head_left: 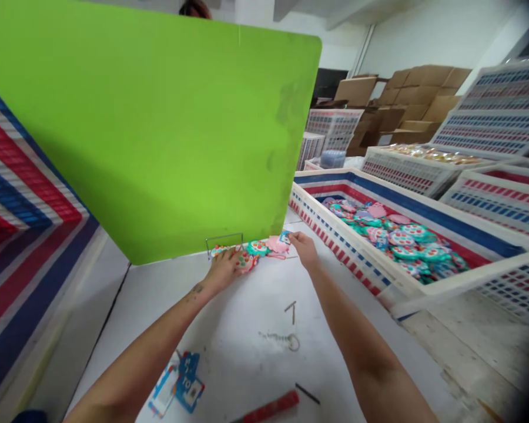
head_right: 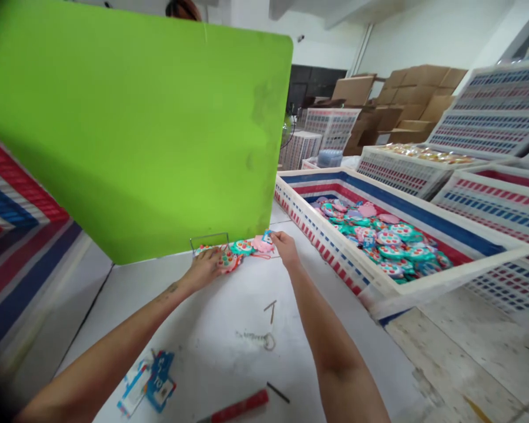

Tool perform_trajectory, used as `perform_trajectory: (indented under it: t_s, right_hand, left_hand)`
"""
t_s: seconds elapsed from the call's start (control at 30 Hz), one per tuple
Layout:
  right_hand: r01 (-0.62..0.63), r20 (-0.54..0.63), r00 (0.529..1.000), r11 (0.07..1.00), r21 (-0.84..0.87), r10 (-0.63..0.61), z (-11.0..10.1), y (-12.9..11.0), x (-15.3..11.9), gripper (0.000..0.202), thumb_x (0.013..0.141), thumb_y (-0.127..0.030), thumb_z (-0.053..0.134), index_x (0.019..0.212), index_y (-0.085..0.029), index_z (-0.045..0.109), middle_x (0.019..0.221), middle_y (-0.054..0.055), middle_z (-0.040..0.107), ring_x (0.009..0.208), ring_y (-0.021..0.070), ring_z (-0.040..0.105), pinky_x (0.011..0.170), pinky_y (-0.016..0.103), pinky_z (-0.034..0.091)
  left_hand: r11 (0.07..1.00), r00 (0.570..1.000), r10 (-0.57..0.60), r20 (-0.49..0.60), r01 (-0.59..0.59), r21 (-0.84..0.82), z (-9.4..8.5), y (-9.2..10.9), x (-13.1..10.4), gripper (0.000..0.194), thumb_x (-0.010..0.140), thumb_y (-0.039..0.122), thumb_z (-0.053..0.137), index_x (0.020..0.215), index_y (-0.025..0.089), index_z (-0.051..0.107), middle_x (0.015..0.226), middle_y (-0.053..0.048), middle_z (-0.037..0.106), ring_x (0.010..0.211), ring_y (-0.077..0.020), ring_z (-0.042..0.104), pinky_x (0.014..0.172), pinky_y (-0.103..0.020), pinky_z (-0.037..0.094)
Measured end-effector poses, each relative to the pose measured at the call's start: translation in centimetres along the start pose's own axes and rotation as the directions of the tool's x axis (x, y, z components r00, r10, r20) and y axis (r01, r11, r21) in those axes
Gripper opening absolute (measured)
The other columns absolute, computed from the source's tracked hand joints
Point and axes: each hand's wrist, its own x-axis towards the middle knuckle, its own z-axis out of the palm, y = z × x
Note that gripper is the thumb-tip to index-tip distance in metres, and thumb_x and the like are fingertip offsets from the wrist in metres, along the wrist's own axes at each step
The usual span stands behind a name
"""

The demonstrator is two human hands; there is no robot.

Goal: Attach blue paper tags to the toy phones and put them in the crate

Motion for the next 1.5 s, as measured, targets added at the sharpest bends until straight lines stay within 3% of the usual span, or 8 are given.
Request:
perform_trajectory:
  t_s: [0.17,0.3,0.6,0.87,1.0,1.17,1.33,1.5]
  right_hand:
    - [-0.061,0.02,0.998,0.997,0.046,0.06,0.9,3.4,2.8,0.046,0.06,-0.061,0.065,0.066,-0.016,0.056,0.058,-0.003,0.055,0.056,0.0114,0.046,0.056,0.025,0.037]
    - [-0.13,0.175,0.977,0.99,0.062,0.118,2.0,4.4,0.9,0.042,0.06,-0.056,0.069,0.064,-0.016,0.057,0.056,-0.004,0.053,0.053,0.0098,0.044,0.053,0.023,0.036]
    - [-0.312,0.361,0.9,0.94,0.138,0.245,3.2,1.4,-9.7,0.033,0.066,-0.046,0.071,0.065,-0.016,0.058,0.058,-0.003,0.054,0.053,0.0096,0.045,0.053,0.023,0.037]
    - [-0.458,0.428,0.838,0.864,0.21,0.34,7.1,-2.0,-18.5,0.036,0.064,-0.048,0.072,0.068,-0.014,0.059,0.063,0.0,0.059,0.056,0.012,0.05,0.054,0.025,0.04]
    - [-0.404,0.289,0.9,0.873,0.274,0.326,6.8,-4.6,-20.7,0.032,0.069,-0.045,0.07,0.068,-0.016,0.059,0.065,0.0,0.059,0.061,0.0125,0.051,0.062,0.026,0.041]
    - [-0.148,-0.021,0.987,0.961,0.232,0.158,6.7,-8.1,-23.5,0.024,0.079,-0.042,0.061,0.077,-0.018,0.063,0.071,0.001,0.062,0.07,0.0153,0.054,0.069,0.027,0.043]
    - [-0.15,-0.022,0.987,0.973,0.175,0.157,8.1,-9.7,-26.0,0.023,0.081,-0.041,0.058,0.078,-0.018,0.063,0.071,0.002,0.061,0.069,0.0163,0.055,0.066,0.027,0.045]
    - [-0.185,-0.018,0.982,0.98,0.077,0.187,9.0,-9.4,-26.8,0.022,0.082,-0.04,0.056,0.076,-0.019,0.06,0.067,0.001,0.059,0.065,0.0154,0.053,0.063,0.026,0.044]
  left_hand:
    - [1.0,0.995,0.013,0.1,-0.016,0.025,2.1,0.6,6.4,0.071,0.079,0.061,0.048,0.141,0.034,0.027,0.15,-0.01,0.026,0.132,-0.0415,0.025,0.1,-0.066,0.018]
    - [0.999,0.99,0.016,0.138,-0.02,0.033,3.5,0.5,6.3,0.079,0.075,0.067,0.048,0.142,0.034,0.024,0.149,-0.013,0.027,0.133,-0.0435,0.024,0.099,-0.07,0.007]
    - [0.996,0.995,0.094,0.036,-0.094,-0.008,3.3,-0.2,-6.3,0.07,0.076,0.051,0.059,0.138,0.029,0.035,0.14,-0.013,0.041,0.127,-0.0339,0.036,0.105,-0.06,0.015]
    - [0.992,0.981,0.127,-0.145,-0.129,-0.005,4.3,4.0,-12.9,0.073,0.07,0.009,0.059,0.138,0.024,0.037,0.135,-0.009,0.049,0.129,-0.0307,0.034,0.109,-0.056,0.009]
    - [0.97,0.978,0.118,-0.175,-0.151,-0.189,2.8,5.0,-15.7,0.067,0.067,0.004,0.055,0.131,0.022,0.046,0.125,-0.01,0.057,0.12,-0.0272,0.045,0.11,-0.055,0.011]
    - [0.735,0.994,0.004,-0.108,-0.076,-0.674,0.8,7.1,-18.8,0.048,0.074,0.013,0.053,0.121,0.021,0.054,0.117,-0.007,0.062,0.106,-0.0225,0.057,0.094,-0.035,0.042]
    - [0.49,0.973,-0.14,0.181,0.227,-0.842,0.8,8.3,-20.6,0.024,0.078,0.034,0.056,0.092,0.015,0.062,0.079,-0.004,0.068,0.073,-0.0203,0.062,0.065,-0.027,0.047]
    - [0.282,0.934,0.011,0.358,0.341,-0.897,1.7,8.0,-22.0,0.034,0.08,0.046,0.055,0.087,0.013,0.056,0.058,0.0,0.059,0.051,-0.0137,0.056,0.051,-0.023,0.044]
